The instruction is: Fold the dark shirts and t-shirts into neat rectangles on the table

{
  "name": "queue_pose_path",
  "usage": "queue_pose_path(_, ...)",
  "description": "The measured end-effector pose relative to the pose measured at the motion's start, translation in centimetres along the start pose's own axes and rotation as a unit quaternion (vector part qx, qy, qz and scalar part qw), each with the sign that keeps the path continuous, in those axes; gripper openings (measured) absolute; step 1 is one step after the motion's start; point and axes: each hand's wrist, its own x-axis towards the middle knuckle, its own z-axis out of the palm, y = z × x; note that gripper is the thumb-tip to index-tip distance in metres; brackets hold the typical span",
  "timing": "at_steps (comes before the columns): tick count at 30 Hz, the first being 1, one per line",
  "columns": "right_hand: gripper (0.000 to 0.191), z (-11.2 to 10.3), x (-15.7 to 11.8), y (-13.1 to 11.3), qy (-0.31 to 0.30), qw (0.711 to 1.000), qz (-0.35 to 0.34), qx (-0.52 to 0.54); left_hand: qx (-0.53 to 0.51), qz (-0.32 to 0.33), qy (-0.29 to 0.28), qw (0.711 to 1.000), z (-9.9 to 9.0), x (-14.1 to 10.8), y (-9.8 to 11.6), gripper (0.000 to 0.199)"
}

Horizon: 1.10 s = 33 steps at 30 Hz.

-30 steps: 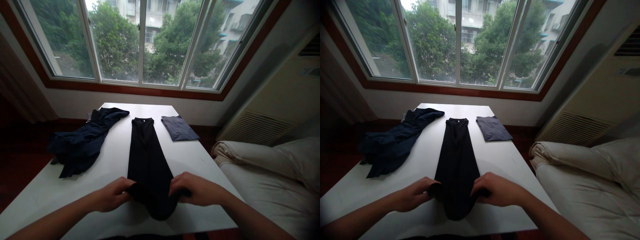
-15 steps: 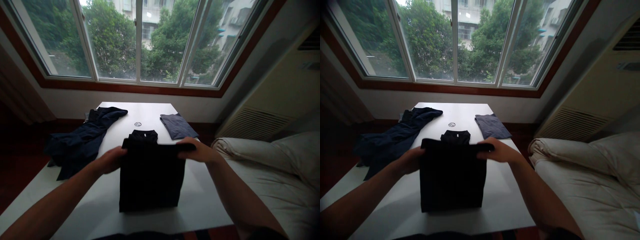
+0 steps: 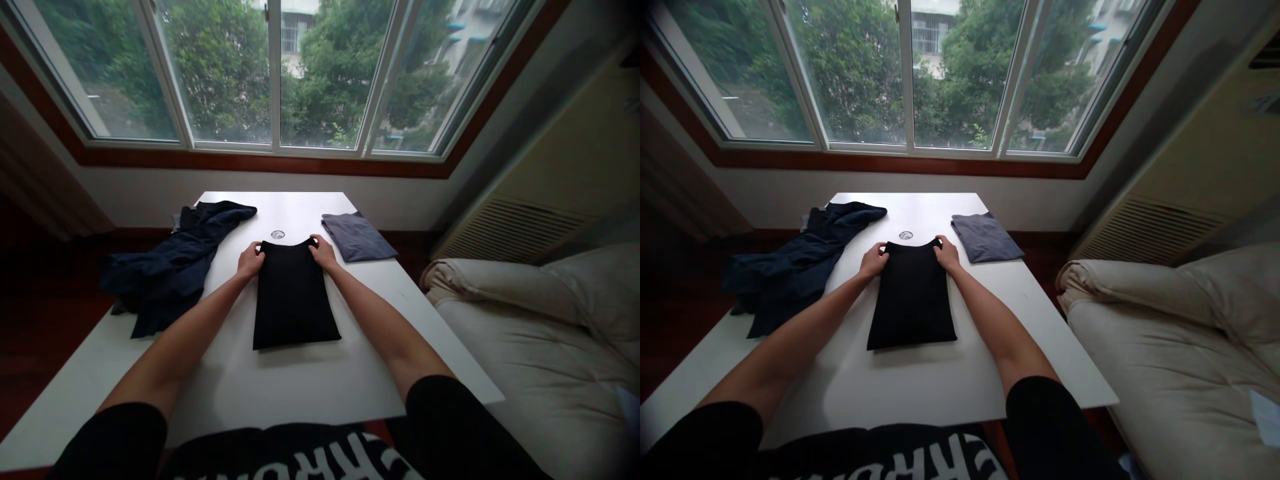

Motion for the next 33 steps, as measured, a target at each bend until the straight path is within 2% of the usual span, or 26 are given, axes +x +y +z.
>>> queue_pose_path(2, 0.048, -0.1, 0.5, 0.1, 0.011, 1.0, -0.013, -0.015, 0.035, 0.026, 0.032, 0.999, 0.3, 0.2, -0.4, 0.045)
queue_pose_path(6, 0.048, -0.4, 0.3, -0.5, 0.001, 0.997, -0.018, -0.07, 0.09, 0.061, 0.05, 0.993, 0.7, -0.4, 0.2, 0.053)
queue_pose_path(9, 0.047, -0.4, -1.4, -1.7, 0.036, 0.989, -0.085, -0.117, 0.164, 0.141, 0.084, 0.973, 0.8, -1.9, 1.4, 0.06)
queue_pose_path(10, 0.044, -0.3, -2.2, -2.0, 0.032, 0.984, -0.12, -0.124, 0.183, 0.174, 0.078, 0.964, 0.9, -2.5, 1.7, 0.059)
queue_pose_path(12, 0.039, 0.3, -4.0, -2.6, -0.008, 0.975, -0.184, -0.125, 0.209, 0.232, 0.026, 0.95, 1.4, -4.0, 2.1, 0.055)
queue_pose_path(14, 0.041, 1.1, -5.9, -2.6, -0.057, 0.965, -0.219, -0.134, 0.227, 0.264, -0.048, 0.936, 2.4, -5.3, 1.8, 0.055)
queue_pose_path(16, 0.049, 2.1, -7.4, -2.1, -0.094, 0.958, -0.215, -0.163, 0.243, 0.273, -0.098, 0.926, 3.4, -6.1, 1.3, 0.062)
queue_pose_path(18, 0.059, 2.9, -8.0, -1.5, -0.121, 0.954, -0.189, -0.197, 0.255, 0.272, -0.115, 0.921, 4.2, -6.3, 0.6, 0.067)
queue_pose_path(21, 0.069, 3.4, -7.6, -0.7, -0.15, 0.949, -0.165, -0.223, 0.265, 0.263, -0.126, 0.919, 4.6, -5.3, 0.1, 0.068)
queue_pose_path(26, 0.075, 3.4, -5.9, -0.8, -0.167, 0.943, -0.164, -0.236, 0.275, 0.249, -0.139, 0.918, 4.3, -2.3, 0.4, 0.067)
queue_pose_path(33, 0.079, 4.0, -6.0, -1.5, -0.164, 0.938, -0.156, -0.263, 0.259, 0.217, -0.108, 0.935, 5.9, 2.3, 0.9, 0.059)
